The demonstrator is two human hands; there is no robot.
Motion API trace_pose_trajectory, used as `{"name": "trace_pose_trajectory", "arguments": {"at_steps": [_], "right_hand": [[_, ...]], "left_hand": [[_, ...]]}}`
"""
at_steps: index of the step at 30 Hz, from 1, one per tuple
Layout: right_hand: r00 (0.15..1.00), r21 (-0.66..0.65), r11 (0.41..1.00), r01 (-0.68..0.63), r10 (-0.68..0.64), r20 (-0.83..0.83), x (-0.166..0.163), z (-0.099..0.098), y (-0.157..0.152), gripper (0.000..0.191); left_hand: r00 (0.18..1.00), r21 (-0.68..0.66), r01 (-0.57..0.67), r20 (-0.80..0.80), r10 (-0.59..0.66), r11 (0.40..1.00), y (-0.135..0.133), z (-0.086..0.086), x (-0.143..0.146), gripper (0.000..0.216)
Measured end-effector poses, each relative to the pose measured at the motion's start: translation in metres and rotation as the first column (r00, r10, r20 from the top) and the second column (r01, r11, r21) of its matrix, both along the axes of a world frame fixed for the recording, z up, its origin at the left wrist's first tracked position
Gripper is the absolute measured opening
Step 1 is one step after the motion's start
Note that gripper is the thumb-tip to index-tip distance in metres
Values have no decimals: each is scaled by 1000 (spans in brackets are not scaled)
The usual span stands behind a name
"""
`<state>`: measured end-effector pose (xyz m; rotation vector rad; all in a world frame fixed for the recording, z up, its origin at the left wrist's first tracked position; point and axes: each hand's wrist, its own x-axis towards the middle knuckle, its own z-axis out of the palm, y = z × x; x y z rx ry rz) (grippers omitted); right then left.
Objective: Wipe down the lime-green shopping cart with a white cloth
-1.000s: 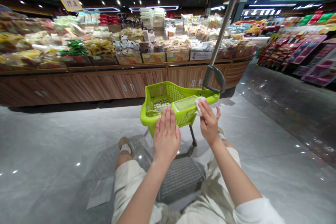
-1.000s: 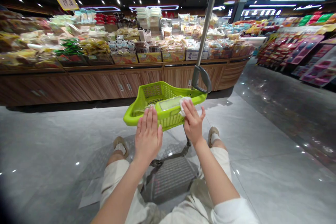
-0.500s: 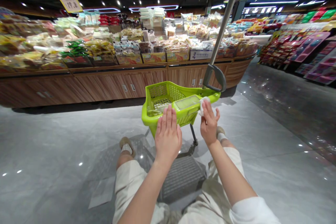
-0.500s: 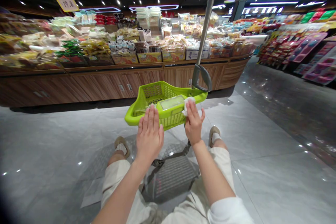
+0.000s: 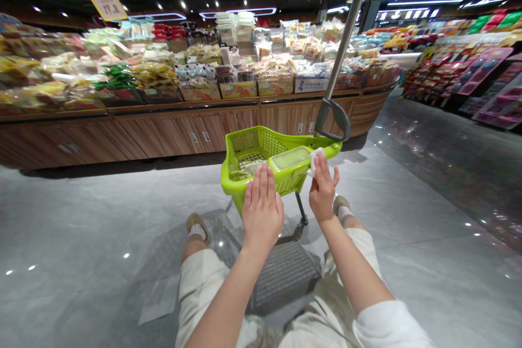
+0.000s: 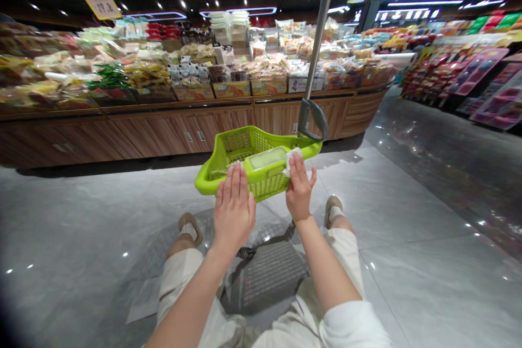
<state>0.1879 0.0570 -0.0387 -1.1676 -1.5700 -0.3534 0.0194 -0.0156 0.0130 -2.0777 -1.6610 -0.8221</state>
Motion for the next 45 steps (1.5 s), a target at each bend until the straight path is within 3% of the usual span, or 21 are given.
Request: {"name": "trace_pose_trajectory", "arguments": {"at_steps": [2, 4, 6, 8, 11, 15, 18, 22, 25, 30, 32, 36, 39, 45], "right_hand": [[978, -19, 997, 79, -81, -191, 1, -3, 7, 63], [976, -37, 998, 58, -65, -207, -11, -4, 1, 64], [998, -36, 998, -49, 48, -31, -28, -5, -11, 63], [968, -23, 987, -161, 162, 190, -37, -7, -21, 60], [931, 12, 981, -194, 181, 317, -23, -12, -18, 56], [997, 51, 998, -25, 21, 73, 10, -17, 8, 63], [996, 26, 999, 48, -45, -81, 5, -18, 11, 69], [973, 2, 991, -137, 135, 189, -20, -21, -8, 65], [928, 16, 980, -196, 180, 326, -12, -24, -8, 60], [997, 44, 997, 70, -70, -21, 20, -22, 19, 65], [995, 33, 997, 76, -74, -70, 13, -17, 16, 67], [965, -11, 991, -134, 133, 224, -21, -5, -14, 68], [917, -41, 980, -196, 198, 346, -21, 5, -22, 65], [997, -22, 997, 67, -68, -28, 17, 12, 7, 66]], "left_hand": [[1000, 7, -1, 5, 1, 1000, 1, 0, 3, 70], [1000, 12, -6, 17, 5, 1000, 2, -1, 6, 71], [1000, 8, -9, 27, 9, 1000, 3, -1, 8, 73], [1000, -2, -5, 29, 5, 1000, 4, -1, 9, 73], [1000, -9, 9, 20, -8, 1000, 4, -1, 7, 71], [1000, -7, 12, 14, -12, 1000, 6, 0, 8, 69], [999, 0, 10, 32, -10, 1000, 8, 0, 13, 70], [999, -1, 7, 41, -7, 1000, 9, 0, 16, 71], [999, -4, 11, 34, -10, 1000, 8, 0, 14, 71], [1000, -8, 9, 25, -9, 1000, 8, -1, 13, 71], [1000, -3, -3, 25, 3, 1000, 9, -1, 15, 71], [1000, -2, -15, 18, 15, 1000, 9, -1, 17, 70], [1000, 2, -5, 23, 5, 1000, 8, -1, 14, 71], [1000, 15, -7, 17, 6, 1000, 8, -3, 12, 71]]}}
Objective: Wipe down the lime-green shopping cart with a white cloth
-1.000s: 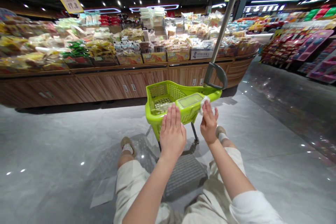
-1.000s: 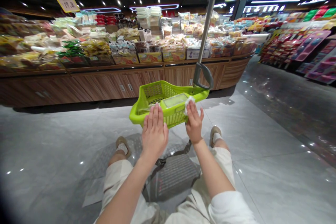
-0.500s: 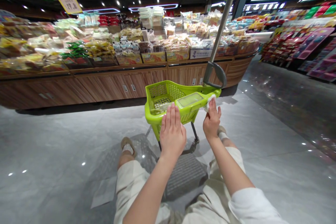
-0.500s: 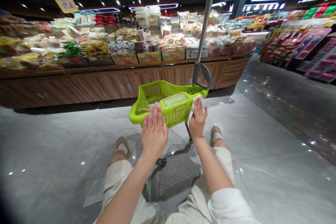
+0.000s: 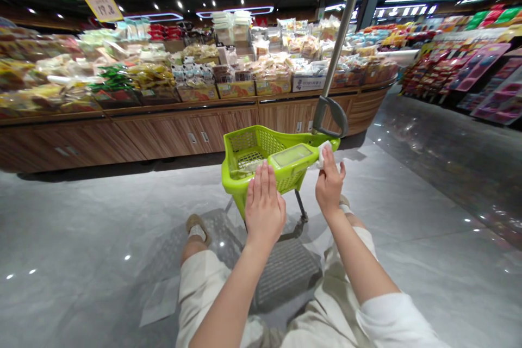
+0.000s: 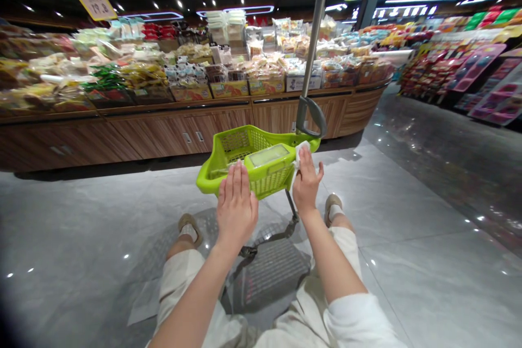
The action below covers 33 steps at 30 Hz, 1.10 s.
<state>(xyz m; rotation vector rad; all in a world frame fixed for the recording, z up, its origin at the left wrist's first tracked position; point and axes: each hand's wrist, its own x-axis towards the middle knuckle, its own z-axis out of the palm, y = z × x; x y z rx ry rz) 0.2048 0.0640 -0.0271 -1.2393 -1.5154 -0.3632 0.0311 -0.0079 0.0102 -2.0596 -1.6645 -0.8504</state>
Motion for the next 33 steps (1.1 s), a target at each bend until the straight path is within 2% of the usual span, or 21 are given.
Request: {"name": "trace_pose_trajectory", "arguments": {"at_steps": [1, 3, 6, 8, 11, 13, 15, 16, 18, 21, 24, 26, 29, 31, 33], "right_hand": [[1000, -6, 1000, 6, -6, -8, -3, 2, -1, 67], [991, -21, 997, -80, 82, 106, -18, 6, -13, 66], [905, -37, 963, -267, 263, 335, -45, 16, -38, 62], [862, -51, 948, -315, 308, 403, -47, 23, -44, 57], [915, -54, 970, -236, 241, 323, -23, 28, -28, 52], [982, -37, 994, -100, 105, 157, -3, 30, -10, 50], [1000, -48, 999, 15, -15, 19, 5, 33, 0, 50], [999, -59, 998, 32, -32, 2, 2, 35, 0, 50], [997, -77, 997, -26, 32, 64, -16, 38, -10, 51], [940, -86, 971, -221, 236, 246, -49, 42, -35, 51], [883, -98, 944, -314, 328, 335, -49, 42, -40, 50], [917, -88, 958, -275, 288, 274, -29, 40, -28, 48], [990, -48, 990, -130, 132, 41, -3, 37, -5, 48], [997, -34, 998, -56, 54, -58, -6, 37, -3, 49], [996, -39, 996, -84, 84, -12, -26, 37, -13, 50]], "left_hand": [[1000, 1, -6, -1, 6, 1000, 0, 0, 1, 71], [1000, 3, -13, -2, 13, 1000, 1, -1, 2, 71], [1000, 3, -16, -13, 16, 1000, 1, -2, 1, 70], [1000, -2, -13, -19, 13, 1000, 0, -2, -2, 70], [1000, -2, -8, -22, 8, 1000, -1, -2, -6, 69], [1000, 3, -9, -24, 9, 1000, -2, -2, -7, 68], [1000, 7, -11, -16, 11, 1000, -1, -1, -5, 67], [1000, 8, -11, -9, 12, 1000, -1, -1, -4, 68], [1000, 9, -12, 1, 12, 1000, 0, -2, -3, 69], [1000, 6, -8, 1, 8, 1000, 0, -2, -4, 72], [1000, 0, -4, -6, 4, 1000, -2, -3, -8, 73], [1000, -1, 1, -12, -1, 1000, -3, -3, -9, 72], [1000, 2, 7, -5, -7, 1000, -3, -3, -8, 70], [1000, 6, 8, 5, -8, 1000, -2, -3, -5, 69], [1000, 10, 9, 9, -9, 1000, -1, -3, -2, 69]]}}
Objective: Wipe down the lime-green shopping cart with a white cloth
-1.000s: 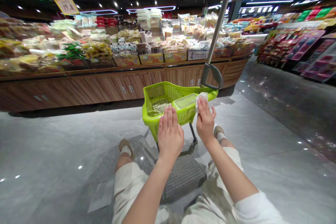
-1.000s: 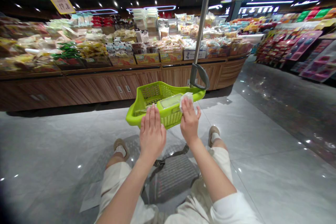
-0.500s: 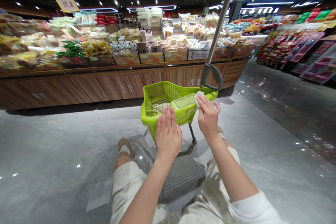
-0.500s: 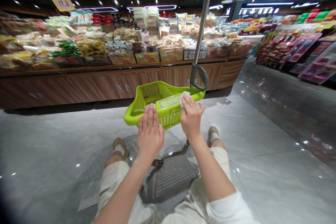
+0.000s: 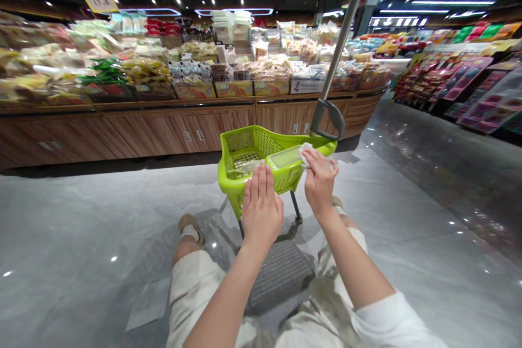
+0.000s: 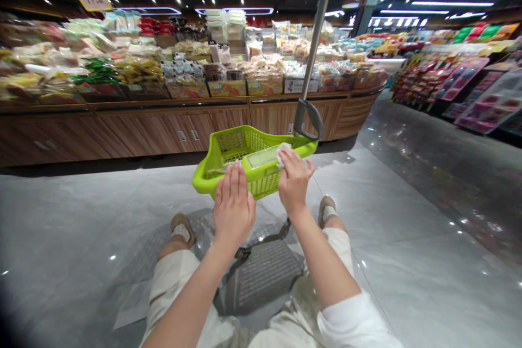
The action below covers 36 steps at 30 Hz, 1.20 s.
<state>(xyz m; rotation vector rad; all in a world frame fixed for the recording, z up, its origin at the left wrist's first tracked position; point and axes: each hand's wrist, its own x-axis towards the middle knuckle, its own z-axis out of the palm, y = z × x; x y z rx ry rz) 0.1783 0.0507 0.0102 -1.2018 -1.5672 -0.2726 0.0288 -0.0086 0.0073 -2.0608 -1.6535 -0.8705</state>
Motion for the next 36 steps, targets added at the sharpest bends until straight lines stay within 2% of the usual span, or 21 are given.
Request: {"name": "trace_pose_trajectory", "arguments": {"at_steps": [3, 6, 8, 10, 12, 14, 16, 18, 20, 22, 24, 26, 28, 31, 33, 34, 36], "right_hand": [[969, -21, 987, -160, 161, 190, -32, 1, -23, 50], [936, -8, 971, -240, 233, 264, -27, 1, -24, 49], [968, 25, 982, -186, 178, 179, -4, -3, -9, 48], [999, 53, 997, -49, 49, 10, 19, -9, 9, 49], [993, 56, 996, 65, -59, -98, 27, -17, 17, 52], [996, 52, 996, 71, -69, -53, 18, -24, 12, 58], [992, 63, 998, -31, 23, 122, 0, -31, -2, 62], [942, 76, 984, -159, 128, 311, -13, -36, -13, 64], [907, 79, 977, -200, 154, 392, -11, -40, -13, 64], [946, 79, 991, -109, 79, 313, 1, -44, -3, 63], [991, 76, 996, 48, -57, 121, 13, -47, 9, 63], [989, 54, 987, 149, -147, -28, 13, -52, 14, 65], [993, 50, 992, 116, -116, -7, 2, -56, 8, 67], [966, 58, 994, -88, 71, 247, -17, -64, -6, 66], [931, 66, 986, -154, 122, 345, -17, -68, -7, 65], [939, 80, 988, -135, 101, 330, -12, -70, -4, 64], [985, 112, 994, -18, -2, 175, 1, -72, 8, 65]], "left_hand": [[1000, 8, -2, 0, 2, 1000, 1, 0, 0, 71], [1000, 4, 12, -3, -12, 1000, -1, 0, -5, 73], [1000, -7, 18, -10, -18, 1000, -2, 1, -7, 72], [1000, -9, 14, -13, -14, 1000, -3, 2, -7, 71], [1000, -4, 8, -9, -8, 1000, -3, 2, -6, 71], [1000, -5, 4, 0, -4, 1000, -3, 2, -4, 71], [1000, -10, 2, 6, -2, 1000, -2, 2, -4, 71], [1000, -15, 0, 8, 1, 1000, -2, 2, -4, 72], [1000, -18, -3, 3, 3, 1000, -2, 1, -5, 72], [1000, -19, -2, -7, 2, 1000, -3, 1, -6, 72], [1000, -14, 1, -12, -1, 1000, -3, 1, -5, 72], [1000, -7, 1, -6, -1, 1000, -2, 1, -3, 71], [1000, -6, -6, -1, 6, 1000, -2, 1, -1, 71], [1000, -15, -17, -5, 17, 1000, -2, 1, 1, 71], [1000, -22, -16, -6, 16, 1000, -2, 2, 1, 70], [1000, -23, -15, -6, 14, 1000, -2, 2, 0, 70], [1000, -22, -13, -11, 13, 1000, -3, 3, 0, 70]]}}
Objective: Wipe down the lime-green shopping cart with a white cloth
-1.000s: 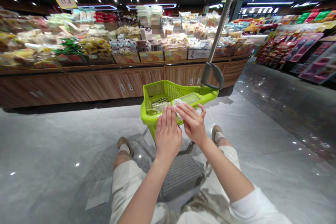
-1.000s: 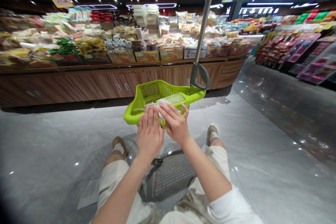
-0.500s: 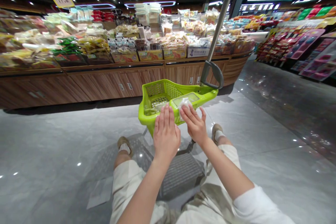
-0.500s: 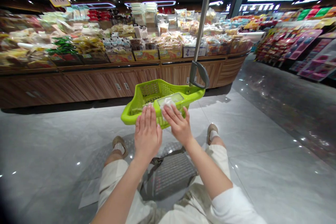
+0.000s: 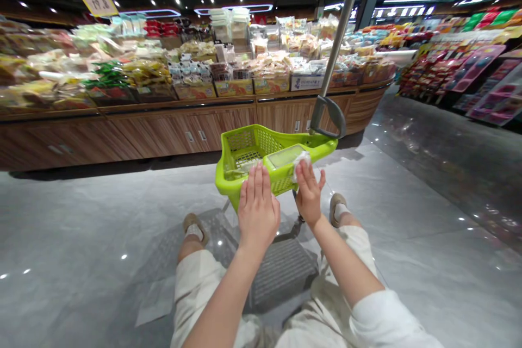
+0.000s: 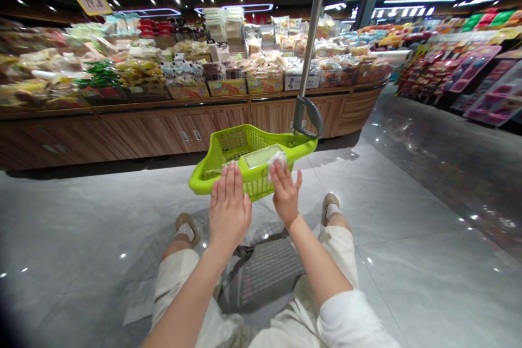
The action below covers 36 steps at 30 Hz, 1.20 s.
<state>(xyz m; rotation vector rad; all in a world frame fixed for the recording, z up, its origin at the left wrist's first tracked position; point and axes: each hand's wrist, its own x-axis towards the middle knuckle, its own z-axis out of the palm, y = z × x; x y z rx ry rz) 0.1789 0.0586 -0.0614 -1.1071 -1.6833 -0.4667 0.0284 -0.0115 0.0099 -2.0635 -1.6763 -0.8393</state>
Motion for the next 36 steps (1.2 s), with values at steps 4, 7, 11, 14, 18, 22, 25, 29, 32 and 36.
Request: {"name": "trace_pose_trajectory", "arguments": {"at_steps": [4, 7, 11, 14, 18, 22, 25, 29, 32, 36], "right_hand": [[958, -44, 993, 106, -114, -264, 3, 2, 8, 66], [998, -37, 998, -47, 46, -32, -16, 4, -8, 64], [971, -9, 990, -142, 141, 193, -17, 3, -14, 61], [999, -4, 1000, -10, 10, -38, 2, 0, 3, 66], [964, -49, 995, 92, -101, -245, 1, 1, 6, 67], [983, -25, 992, -127, 130, 134, -16, 0, -13, 63], [971, -6, 988, -153, 151, 187, -6, 0, -9, 61], [982, -16, 998, 60, -62, -180, 17, 4, 14, 66], [951, -39, 994, 100, -107, -292, 8, 13, 12, 67], [995, -29, 995, -95, 95, 22, -22, 28, -18, 66]], "left_hand": [[1000, 8, -10, -7, 10, 1000, 1, 1, 2, 70], [1000, 12, -14, -3, 14, 1000, 2, 1, 4, 71], [1000, 4, -15, -22, 15, 1000, 1, 1, 2, 70], [1000, 2, -8, -17, 8, 1000, 0, 1, 2, 70], [1000, 24, -7, 8, 7, 1000, 1, 1, 5, 69], [1000, 15, -7, 11, 7, 1000, 2, 1, 5, 70], [1000, 1, -5, 1, 5, 1000, 1, 2, 3, 70], [1000, 15, 9, 8, -9, 1000, 0, 2, 2, 70], [1000, 21, 1, 19, -2, 1000, 1, 2, 4, 70], [1000, 21, -5, 19, 4, 1000, 2, 1, 3, 70]]}}
